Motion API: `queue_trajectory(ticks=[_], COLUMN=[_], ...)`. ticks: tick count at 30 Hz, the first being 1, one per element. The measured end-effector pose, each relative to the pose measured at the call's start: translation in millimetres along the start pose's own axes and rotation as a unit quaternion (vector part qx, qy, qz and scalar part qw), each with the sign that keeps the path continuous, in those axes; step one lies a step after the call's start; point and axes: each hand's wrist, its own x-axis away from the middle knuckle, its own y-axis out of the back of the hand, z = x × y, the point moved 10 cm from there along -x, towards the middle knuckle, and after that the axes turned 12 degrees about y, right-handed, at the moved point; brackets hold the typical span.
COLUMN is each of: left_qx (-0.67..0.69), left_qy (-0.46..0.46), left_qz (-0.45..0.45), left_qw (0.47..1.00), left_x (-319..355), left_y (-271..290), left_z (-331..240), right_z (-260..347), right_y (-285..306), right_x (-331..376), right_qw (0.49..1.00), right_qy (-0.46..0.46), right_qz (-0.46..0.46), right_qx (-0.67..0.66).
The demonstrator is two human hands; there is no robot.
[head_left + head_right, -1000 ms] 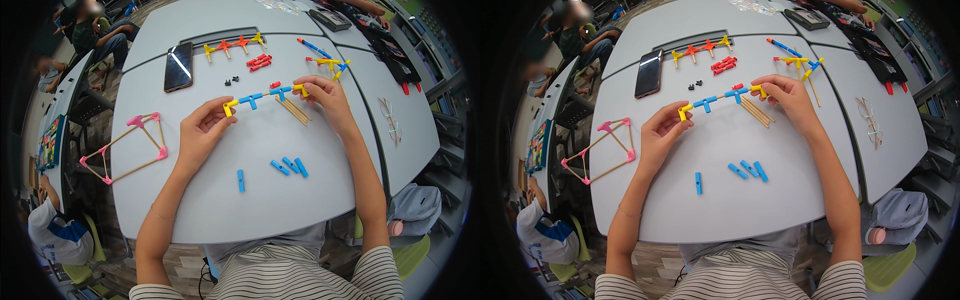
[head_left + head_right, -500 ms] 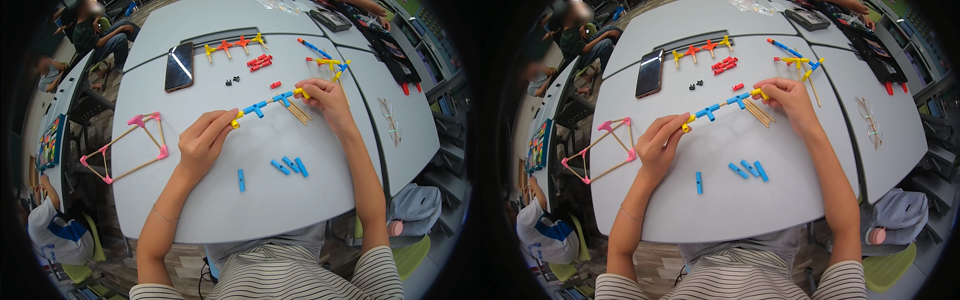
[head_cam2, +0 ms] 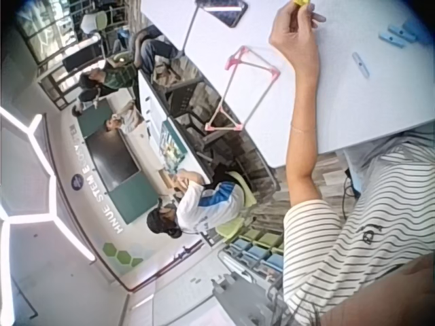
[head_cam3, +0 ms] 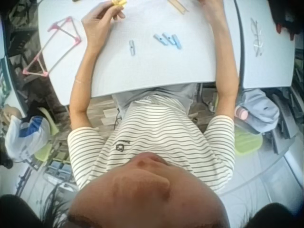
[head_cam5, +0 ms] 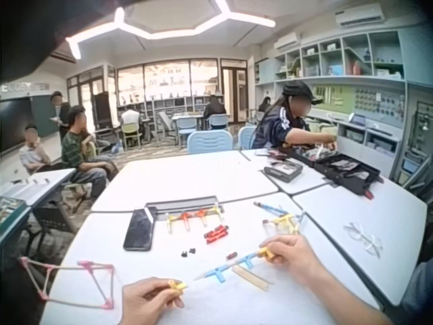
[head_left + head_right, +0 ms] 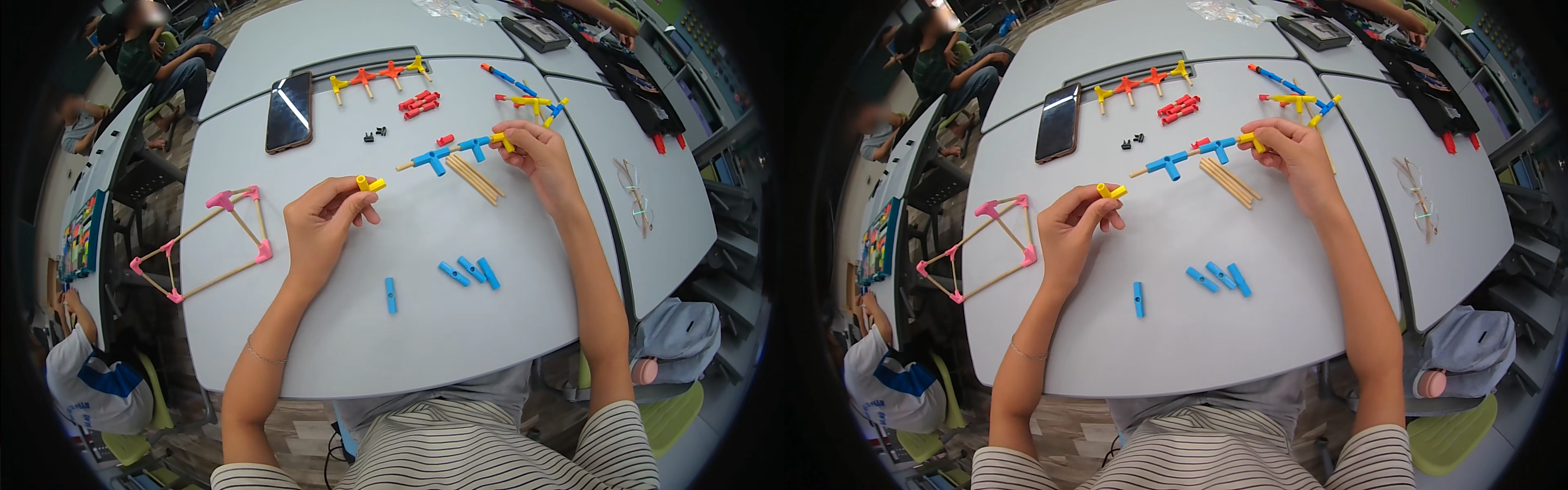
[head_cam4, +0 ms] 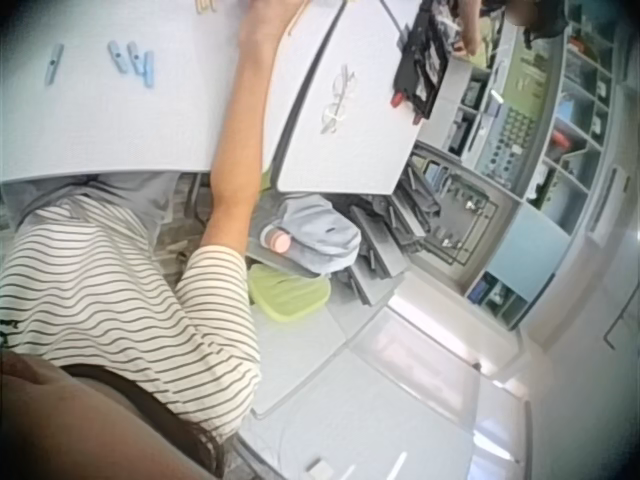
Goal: The person assembles a rectangular frame using wooden sticks and colorful plastic connectors. They insert sticks into connectors, align parallel rows, and add crossbars to form a ladder-like structure on a white table.
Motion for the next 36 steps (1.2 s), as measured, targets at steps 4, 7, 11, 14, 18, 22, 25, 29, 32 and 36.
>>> queue_trajectory(ticks=[4,7,11,14,18,22,25,29,32,36], left_qx=[0.076,0.11,0.132,0.139,0.157,0.189,0.213,0.223,0.239,0.244], left_qy=[0.116,0.146,0.168,0.178,0.196,0.212,0.222,0.223,0.214,0.211], left_qz=[0.039,0.068,0.094,0.111,0.113,0.103,0.102,0.102,0.085,0.097], left_qw=[0.99,0.981,0.972,0.968,0.961,0.953,0.946,0.944,0.943,0.942], left_x=[-2.6,-3.5,-2.5,-1.8,-1.9,-3.7,-3.9,-4.0,-4.4,-4.1], left_y=[-5.9,-9.5,-15.0,-18.1,-18.8,-19.4,-18.8,-19.7,-18.9,-15.9], left_z=[18.7,27.7,34.7,37.5,38.9,40.8,42.6,43.8,40.5,39.2], right_z=[1.6,3.2,3.6,2.5,2.2,1.4,1.3,0.2,-0.9,-0.7], right_y=[-5.3,-7.8,-11.3,-12.4,-11.9,-11.5,-13.1,-14.4,-14.9,-14.3], right_x=[-0.1,-0.2,0.5,0.8,1.5,1.9,2.6,3.7,3.5,3.5], right_qw=[0.999,0.999,0.998,0.998,0.999,0.999,0.999,0.999,0.999,0.999], right_qy=[0.026,0.042,0.046,0.042,0.034,0.028,0.023,0.009,0.007,0.007], right_qz=[0.018,0.023,0.032,0.034,0.023,0.026,0.032,0.03,0.034,0.034], right_qx=[0.023,0.021,0.02,0.014,0.016,0.016,0.016,0.023,0.021,0.022])
